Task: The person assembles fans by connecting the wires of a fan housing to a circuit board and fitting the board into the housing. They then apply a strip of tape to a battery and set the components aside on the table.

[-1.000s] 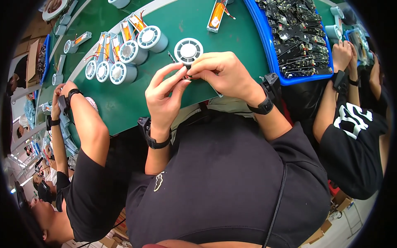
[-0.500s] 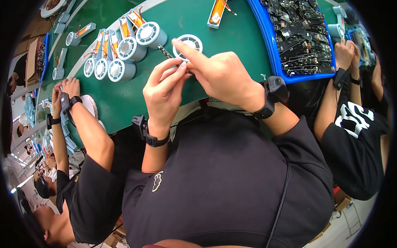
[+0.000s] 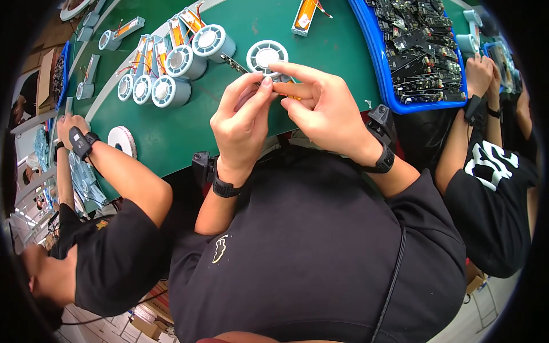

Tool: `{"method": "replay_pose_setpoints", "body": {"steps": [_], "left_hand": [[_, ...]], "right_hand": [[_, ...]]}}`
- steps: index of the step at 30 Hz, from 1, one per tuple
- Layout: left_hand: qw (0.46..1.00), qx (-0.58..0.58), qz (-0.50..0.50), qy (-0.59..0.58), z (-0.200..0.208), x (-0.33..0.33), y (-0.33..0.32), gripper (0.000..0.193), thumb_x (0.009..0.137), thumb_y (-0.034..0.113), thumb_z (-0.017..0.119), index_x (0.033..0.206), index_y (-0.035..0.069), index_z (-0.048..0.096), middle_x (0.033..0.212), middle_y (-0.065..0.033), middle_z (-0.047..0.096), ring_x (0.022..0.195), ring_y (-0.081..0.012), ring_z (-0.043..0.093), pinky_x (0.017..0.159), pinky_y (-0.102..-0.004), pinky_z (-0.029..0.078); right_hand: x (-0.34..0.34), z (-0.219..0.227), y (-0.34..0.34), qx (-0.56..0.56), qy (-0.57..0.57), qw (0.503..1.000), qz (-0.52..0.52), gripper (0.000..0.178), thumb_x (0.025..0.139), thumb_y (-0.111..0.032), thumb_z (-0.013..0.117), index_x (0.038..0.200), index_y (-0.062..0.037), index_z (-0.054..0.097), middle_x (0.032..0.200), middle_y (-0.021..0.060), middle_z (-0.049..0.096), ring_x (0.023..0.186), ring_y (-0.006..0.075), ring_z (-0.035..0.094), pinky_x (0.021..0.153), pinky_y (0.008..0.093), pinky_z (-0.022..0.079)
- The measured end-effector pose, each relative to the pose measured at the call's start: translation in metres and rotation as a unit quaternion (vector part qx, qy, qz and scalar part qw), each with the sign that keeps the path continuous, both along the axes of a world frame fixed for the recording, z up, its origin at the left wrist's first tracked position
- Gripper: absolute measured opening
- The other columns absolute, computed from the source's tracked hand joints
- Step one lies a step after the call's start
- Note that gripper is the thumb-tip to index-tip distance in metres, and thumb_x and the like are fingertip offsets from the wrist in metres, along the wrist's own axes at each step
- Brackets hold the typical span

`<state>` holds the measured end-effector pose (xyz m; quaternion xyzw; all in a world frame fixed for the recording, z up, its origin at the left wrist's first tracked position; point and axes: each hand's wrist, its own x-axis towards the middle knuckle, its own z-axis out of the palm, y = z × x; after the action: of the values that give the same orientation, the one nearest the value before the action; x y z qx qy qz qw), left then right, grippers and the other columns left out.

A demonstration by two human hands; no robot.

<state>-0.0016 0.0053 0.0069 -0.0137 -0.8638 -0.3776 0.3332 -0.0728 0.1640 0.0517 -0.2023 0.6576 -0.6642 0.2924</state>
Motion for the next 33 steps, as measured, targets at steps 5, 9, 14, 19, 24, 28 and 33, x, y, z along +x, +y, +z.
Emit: {"method": "replay_pose_setpoints", "body": {"steps": [5, 9, 14, 19, 24, 28, 33], "left_hand": [[1.0, 0.001, -0.01, -0.023, 0.004, 0.007, 0.003, 0.034, 0.082, -0.005, 0.077, 0.115, 0.004, 0.075, 0.111, -0.0097, 0.071, 0.087, -0.0245, 0.074, 0.07, -0.0333, 0.061], [0.998, -0.018, 0.0, -0.064, 0.018, 0.016, 0.002, 0.033, 0.085, -0.007, 0.075, 0.117, 0.001, 0.073, 0.109, -0.0107, 0.069, 0.079, -0.021, 0.073, 0.067, -0.0314, 0.061], [0.938, 0.2, -0.001, -0.283, 0.041, 0.005, 0.0, 0.038, 0.083, -0.001, 0.078, 0.119, 0.001, 0.067, 0.102, -0.01, 0.067, 0.074, -0.0199, 0.069, 0.058, -0.0322, 0.055], [0.828, 0.408, -0.116, -0.368, 0.066, -0.015, -0.013, 0.041, 0.082, -0.001, 0.076, 0.121, 0.004, 0.064, 0.105, -0.0098, 0.067, 0.092, -0.0228, 0.069, 0.068, -0.0347, 0.055], [0.967, -0.177, -0.146, -0.115, 0.049, -0.041, -0.03, 0.034, 0.083, 0.0, 0.075, 0.115, 0.007, 0.067, 0.115, -0.0104, 0.066, 0.117, -0.0321, 0.06, 0.095, -0.0439, 0.05], [0.939, -0.155, -0.28, -0.122, 0.021, -0.057, -0.038, 0.023, 0.084, 0.005, 0.074, 0.106, 0.006, 0.068, 0.119, -0.0095, 0.067, 0.13, -0.0356, 0.053, 0.108, -0.0491, 0.043], [0.963, -0.11, -0.207, -0.134, 0.022, -0.051, -0.023, 0.012, 0.086, 0.009, 0.074, 0.095, 0.004, 0.067, 0.121, -0.0079, 0.067, 0.133, -0.0373, 0.052, 0.109, -0.0493, 0.042]], "right_hand": [[-0.004, -0.011, 0.005, -0.029, -0.01, 1.0, 0.009, 0.056, 0.095, 0.01, 0.057, 0.15, 0.0018, 0.049, 0.12, 0.0172, 0.074, 0.1, 0.0079, 0.068, 0.072, 0.0189, 0.05], [-0.018, 0.002, 0.017, 0.004, 0.052, 0.998, -0.041, 0.041, 0.097, 0.005, 0.061, 0.138, 0.0038, 0.057, 0.107, 0.0118, 0.076, 0.084, 0.0053, 0.065, 0.069, 0.0196, 0.05], [-0.023, -0.002, 0.026, 0.08, 0.028, 0.993, 0.081, 0.021, 0.098, -0.001, 0.065, 0.118, 0.0035, 0.06, 0.093, 0.0065, 0.073, 0.071, 0.0058, 0.059, 0.065, 0.022, 0.05], [-0.03, 0.004, 0.02, 0.141, 0.035, 0.979, 0.141, 0.015, 0.098, -0.008, 0.068, 0.105, 0.0017, 0.058, 0.087, 0.0055, 0.069, 0.07, 0.0095, 0.062, 0.062, 0.0275, 0.05], [-0.053, 0.03, 0.018, 0.184, 0.186, 0.936, 0.237, 0.016, 0.096, -0.007, 0.068, 0.104, 0.0024, 0.056, 0.088, 0.0125, 0.07, 0.067, 0.0236, 0.065, 0.061, 0.0354, 0.049], [-0.061, 0.015, 0.026, 0.265, 0.458, 0.822, 0.21, 0.014, 0.096, -0.004, 0.065, 0.103, 0.0022, 0.054, 0.093, 0.0172, 0.069, 0.072, 0.0352, 0.064, 0.064, 0.0384, 0.05], [-0.044, -0.01, 0.018, 0.369, 0.513, 0.775, 0.029, 0.011, 0.1, -0.005, 0.06, 0.101, 0.0023, 0.052, 0.1, 0.0201, 0.068, 0.088, 0.0388, 0.065, 0.074, 0.0383, 0.051]]}}
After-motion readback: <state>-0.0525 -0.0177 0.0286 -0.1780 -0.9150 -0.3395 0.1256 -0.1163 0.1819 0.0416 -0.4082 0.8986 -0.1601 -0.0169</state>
